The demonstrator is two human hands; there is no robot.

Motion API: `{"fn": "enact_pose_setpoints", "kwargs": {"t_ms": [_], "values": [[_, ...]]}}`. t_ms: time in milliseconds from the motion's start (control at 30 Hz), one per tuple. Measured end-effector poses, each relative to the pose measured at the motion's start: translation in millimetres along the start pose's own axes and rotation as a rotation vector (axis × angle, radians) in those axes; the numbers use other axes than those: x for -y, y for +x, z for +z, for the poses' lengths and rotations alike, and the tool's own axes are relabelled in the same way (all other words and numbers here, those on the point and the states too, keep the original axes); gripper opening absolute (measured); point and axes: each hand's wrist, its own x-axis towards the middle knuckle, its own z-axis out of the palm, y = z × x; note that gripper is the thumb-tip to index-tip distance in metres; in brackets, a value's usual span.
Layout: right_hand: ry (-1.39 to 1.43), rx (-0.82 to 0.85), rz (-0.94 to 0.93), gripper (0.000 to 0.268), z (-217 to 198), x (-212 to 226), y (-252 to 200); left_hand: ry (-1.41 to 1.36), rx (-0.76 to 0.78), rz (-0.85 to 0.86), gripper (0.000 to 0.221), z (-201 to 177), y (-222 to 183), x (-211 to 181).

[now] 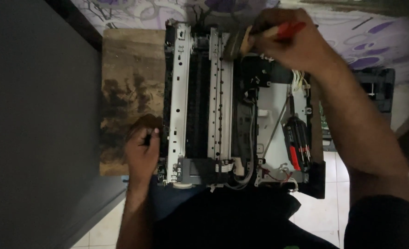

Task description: Disassembling and cleaning the internal components of an inkjet printer using a brush and manual inspection.

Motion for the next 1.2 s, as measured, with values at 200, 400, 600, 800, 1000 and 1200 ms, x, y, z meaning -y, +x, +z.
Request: {"fn": "enact_pose_setpoints", "kwargs": {"t_ms": [200,400,600,800,1000,1200], "values": [[0.016,0.390,-0.406,0.013,4.4,-11.7,4.3,-0.042,0.009,-0.056,0.031,-0.2,2.4,-4.5],[-0.119,0.036,-0.131,0.006,-2.3,-13.8,9.5,-0.009,-0.019,0.038,0.034,1.0,1.0,3.9],[-0.143,0.000,-0.263,0.020,11.7,37.9,-33.8,-0.040,-0.016,0.018,0.036,-3.5,0.8,-5.7],[0.065,0.110,-0.489,0.023,34.9,57.6,-100.8,-0.051,0.090,-0.032,0.011,-15.2,1.8,3.8],[0.069,-0.017,-0.207,0.034,43.0,68.2,-168.9,-0.075,0.075,0.020,0.015,-46.8,-7.9,-49.8],[-0.124,-0.108,-0.276,0.059,88.0,62.4,-209.1,-0.134,0.253,0.127,0.031,-37.0,-29.8,-172.1]]}}
